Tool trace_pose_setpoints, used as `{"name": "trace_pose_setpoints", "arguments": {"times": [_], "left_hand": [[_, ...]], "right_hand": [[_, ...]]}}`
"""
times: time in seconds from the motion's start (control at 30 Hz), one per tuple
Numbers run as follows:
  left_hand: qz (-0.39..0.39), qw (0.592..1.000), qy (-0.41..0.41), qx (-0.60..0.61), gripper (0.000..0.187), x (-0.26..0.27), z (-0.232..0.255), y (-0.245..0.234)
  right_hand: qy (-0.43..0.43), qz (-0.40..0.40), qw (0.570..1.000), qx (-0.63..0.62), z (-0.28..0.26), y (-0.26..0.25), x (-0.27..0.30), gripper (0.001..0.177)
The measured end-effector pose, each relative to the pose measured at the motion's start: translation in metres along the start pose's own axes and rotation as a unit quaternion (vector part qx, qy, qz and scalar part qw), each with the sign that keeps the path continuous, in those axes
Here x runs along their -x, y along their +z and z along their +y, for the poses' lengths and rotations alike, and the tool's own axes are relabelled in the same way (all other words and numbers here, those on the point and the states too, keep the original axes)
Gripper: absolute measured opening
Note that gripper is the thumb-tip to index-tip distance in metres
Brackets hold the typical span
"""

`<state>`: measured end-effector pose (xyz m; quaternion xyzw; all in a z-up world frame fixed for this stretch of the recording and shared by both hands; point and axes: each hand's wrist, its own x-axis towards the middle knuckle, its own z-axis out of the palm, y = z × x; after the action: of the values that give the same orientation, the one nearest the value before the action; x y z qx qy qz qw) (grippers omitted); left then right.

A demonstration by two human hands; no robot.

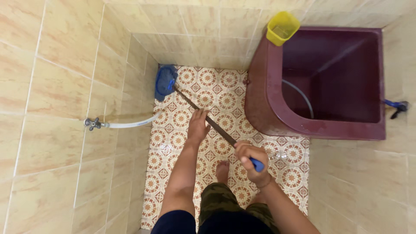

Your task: The person mops the tiled floor of a small room by moving a blue mop back and forth around a water tank and a bucket.

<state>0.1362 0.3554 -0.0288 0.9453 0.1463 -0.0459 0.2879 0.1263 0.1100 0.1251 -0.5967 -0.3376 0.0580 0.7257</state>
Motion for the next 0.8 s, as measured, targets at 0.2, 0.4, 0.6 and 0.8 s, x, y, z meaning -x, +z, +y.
{"name": "trace_pose_setpoints", "arguments": {"times": [0.2, 0.4, 0.6, 0.8], "left_hand": [[0.032, 0.989, 0.121, 0.083, 0.049, 0.042, 0.07, 0.015], [-0.092, 0.95, 0.235, 0.185, 0.039, 0.086, 0.159, 0.055], [-0.126, 0.908, 0.253, 0.308, 0.016, 0.151, 0.276, 0.145], [-0.233, 0.877, 0.255, 0.334, 0.028, 0.211, 0.384, 0.216]], "right_hand": [[0.012, 0.013, 1.0, 0.008, -0.089, -0.059, 0.031, 0.043], [0.029, 0.03, 0.999, -0.002, -0.168, -0.125, 0.076, 0.049], [0.037, 0.164, 0.986, 0.009, -0.256, -0.197, 0.143, 0.047], [-0.012, 0.237, 0.971, -0.026, -0.311, -0.257, 0.214, 0.04]]}}
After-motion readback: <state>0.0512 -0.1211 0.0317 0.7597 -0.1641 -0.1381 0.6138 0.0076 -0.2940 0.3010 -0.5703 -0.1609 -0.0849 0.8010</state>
